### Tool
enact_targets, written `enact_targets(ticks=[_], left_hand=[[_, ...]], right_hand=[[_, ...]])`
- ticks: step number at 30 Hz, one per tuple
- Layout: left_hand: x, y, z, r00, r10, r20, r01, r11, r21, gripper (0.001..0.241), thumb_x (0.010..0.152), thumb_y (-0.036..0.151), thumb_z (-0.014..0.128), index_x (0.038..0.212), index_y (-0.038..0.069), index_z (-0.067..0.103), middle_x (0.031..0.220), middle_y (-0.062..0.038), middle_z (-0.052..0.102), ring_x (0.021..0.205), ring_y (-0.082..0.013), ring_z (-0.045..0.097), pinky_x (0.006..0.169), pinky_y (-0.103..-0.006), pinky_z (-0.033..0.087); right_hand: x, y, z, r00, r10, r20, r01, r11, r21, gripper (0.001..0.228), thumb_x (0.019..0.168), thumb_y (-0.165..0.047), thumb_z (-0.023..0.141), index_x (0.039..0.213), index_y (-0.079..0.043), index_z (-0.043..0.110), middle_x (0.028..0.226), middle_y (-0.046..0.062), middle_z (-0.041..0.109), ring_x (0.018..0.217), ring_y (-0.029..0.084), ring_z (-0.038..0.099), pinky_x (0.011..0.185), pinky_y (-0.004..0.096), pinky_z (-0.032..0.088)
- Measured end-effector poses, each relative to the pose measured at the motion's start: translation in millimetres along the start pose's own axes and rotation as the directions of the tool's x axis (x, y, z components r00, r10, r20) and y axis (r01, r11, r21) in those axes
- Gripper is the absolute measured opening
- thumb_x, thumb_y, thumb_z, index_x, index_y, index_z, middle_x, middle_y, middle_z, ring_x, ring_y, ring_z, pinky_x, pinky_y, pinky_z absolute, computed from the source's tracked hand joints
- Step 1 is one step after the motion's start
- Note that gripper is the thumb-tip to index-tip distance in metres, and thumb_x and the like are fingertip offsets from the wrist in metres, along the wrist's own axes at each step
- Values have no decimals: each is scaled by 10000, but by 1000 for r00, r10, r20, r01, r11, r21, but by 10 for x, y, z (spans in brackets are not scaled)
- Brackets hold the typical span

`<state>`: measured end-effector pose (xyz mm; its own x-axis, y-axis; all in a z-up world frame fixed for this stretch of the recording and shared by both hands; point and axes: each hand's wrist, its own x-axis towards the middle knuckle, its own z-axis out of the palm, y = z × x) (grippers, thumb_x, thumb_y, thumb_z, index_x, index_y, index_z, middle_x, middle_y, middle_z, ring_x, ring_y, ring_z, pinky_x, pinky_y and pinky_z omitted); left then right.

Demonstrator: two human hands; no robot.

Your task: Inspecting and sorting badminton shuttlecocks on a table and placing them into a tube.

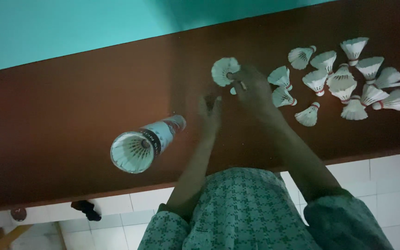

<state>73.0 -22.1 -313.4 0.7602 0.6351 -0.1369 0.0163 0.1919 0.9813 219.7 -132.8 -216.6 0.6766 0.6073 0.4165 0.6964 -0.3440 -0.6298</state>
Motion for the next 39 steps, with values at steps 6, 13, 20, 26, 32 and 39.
enact_targets(ticks=[6, 13, 20, 26, 32, 39], left_hand=[[-243, 1068, 281, 949, 305, 77, -287, 940, -185, 238, 1079, 110, 604, 1313, 64, 603, 1198, -113, 670, 1166, -255, 665, 956, -432, 546], [-487, 1513, 351, 953, 301, 31, -283, 922, -266, 442, 886, 30, 806, 1295, 7, 643, 1227, -149, 695, 1150, -281, 679, 941, -431, 569], [-719, 2392, 89, 904, 319, 285, -330, 944, -9, 325, 981, 135, 699, 1272, 29, 600, 1206, -106, 631, 1044, -210, 637, 947, -336, 542], [-814, 2571, 75, 834, 400, 379, -458, 886, 72, 370, 920, 117, 762, 1259, 49, 628, 1222, -106, 677, 1058, -228, 651, 949, -354, 541], [-886, 2767, 41, 819, 407, 404, -485, 868, 108, 346, 906, 105, 759, 1221, 38, 632, 1147, -107, 667, 993, -226, 660, 871, -347, 559], [-984, 2976, -31, 798, 428, 425, -538, 823, 181, 345, 927, 159, 751, 1228, 72, 606, 1175, -107, 658, 1040, -234, 672, 915, -362, 582]], right_hand=[[-366, -493, -674, 963, 253, 93, -257, 966, 30, 154, 997, -99, 730, 1148, -118, 703, 1056, 107, 691, 1024, 371, 678, 880, 472, 532], [-521, -1148, -1096, 895, 445, 17, -424, 840, 338, 150, 999, -77, 719, 1140, -115, 755, 761, 78, 632, 584, 212, 584, 569, 298, 459], [-503, -1608, -1313, 969, 233, -79, -192, 916, 351, 186, 1015, -117, 687, 1171, -27, 643, 1304, 245, 626, 1202, 443, 641, 882, 484, 544], [-312, -1951, -1542, 988, 151, 27, -153, 959, 239, 318, 882, -135, 796, 1168, -44, 690, 1519, 244, 477, 1354, 467, 523, 1019, 542, 488], [-245, -2174, -1559, 982, 138, -129, -97, 954, 283, 533, 875, -65, 840, 1332, 37, 586, 1373, 310, 587, 1259, 522, 614, 949, 577, 534], [-394, -2175, -1788, 988, 115, -102, -82, 955, 285, 463, 812, 16, 842, 1239, 56, 666, 1420, 341, 565, 1326, 543, 588, 1083, 617, 500]])
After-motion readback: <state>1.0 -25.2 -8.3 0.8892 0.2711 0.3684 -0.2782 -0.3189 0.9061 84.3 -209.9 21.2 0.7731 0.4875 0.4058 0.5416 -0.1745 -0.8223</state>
